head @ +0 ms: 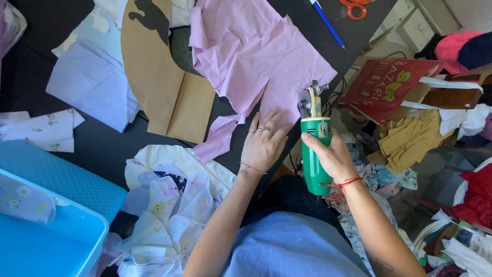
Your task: Tracing patterns onto fabric scraps and cutting them out using an electric rotary cutter and scissors.
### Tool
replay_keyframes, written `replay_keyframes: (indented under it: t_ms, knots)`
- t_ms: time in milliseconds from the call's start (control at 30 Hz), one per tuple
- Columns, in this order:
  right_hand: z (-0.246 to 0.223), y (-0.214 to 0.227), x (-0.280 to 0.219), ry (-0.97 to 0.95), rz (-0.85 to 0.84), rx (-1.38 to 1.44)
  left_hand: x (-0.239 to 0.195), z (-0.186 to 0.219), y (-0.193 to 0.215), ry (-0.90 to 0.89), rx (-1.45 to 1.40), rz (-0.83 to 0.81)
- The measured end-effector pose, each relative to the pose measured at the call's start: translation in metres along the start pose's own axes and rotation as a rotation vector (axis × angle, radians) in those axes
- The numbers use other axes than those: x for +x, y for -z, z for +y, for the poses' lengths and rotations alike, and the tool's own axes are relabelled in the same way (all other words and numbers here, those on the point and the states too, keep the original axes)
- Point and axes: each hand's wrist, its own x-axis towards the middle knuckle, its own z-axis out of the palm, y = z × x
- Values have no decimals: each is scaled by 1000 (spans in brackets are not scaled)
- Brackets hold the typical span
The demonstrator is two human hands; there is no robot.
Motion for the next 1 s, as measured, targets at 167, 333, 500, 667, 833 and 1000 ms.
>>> replay_keyframes:
  t_ms: [167, 333, 500, 667, 833, 1000]
  knots:
    - [-49, -6, -18, -44, 52, 47, 1, -2, 0, -7, -7, 16]
    - [-54, -9, -11, -55, 101, 73, 0, -2, 3, -9, 3, 14]
    - [-60, -11, -1, -71, 145, 84, 1, -2, 5, -9, 2, 17]
    - [-67, -12, -1, -85, 149, 79, 3, -2, 7, -2, -3, 17]
    - [-77, -12, -4, -106, 158, 76, 4, -2, 6, 4, -11, 22]
    - [-83, -13, -5, -132, 167, 77, 18, 2, 4, 123, 113, 102]
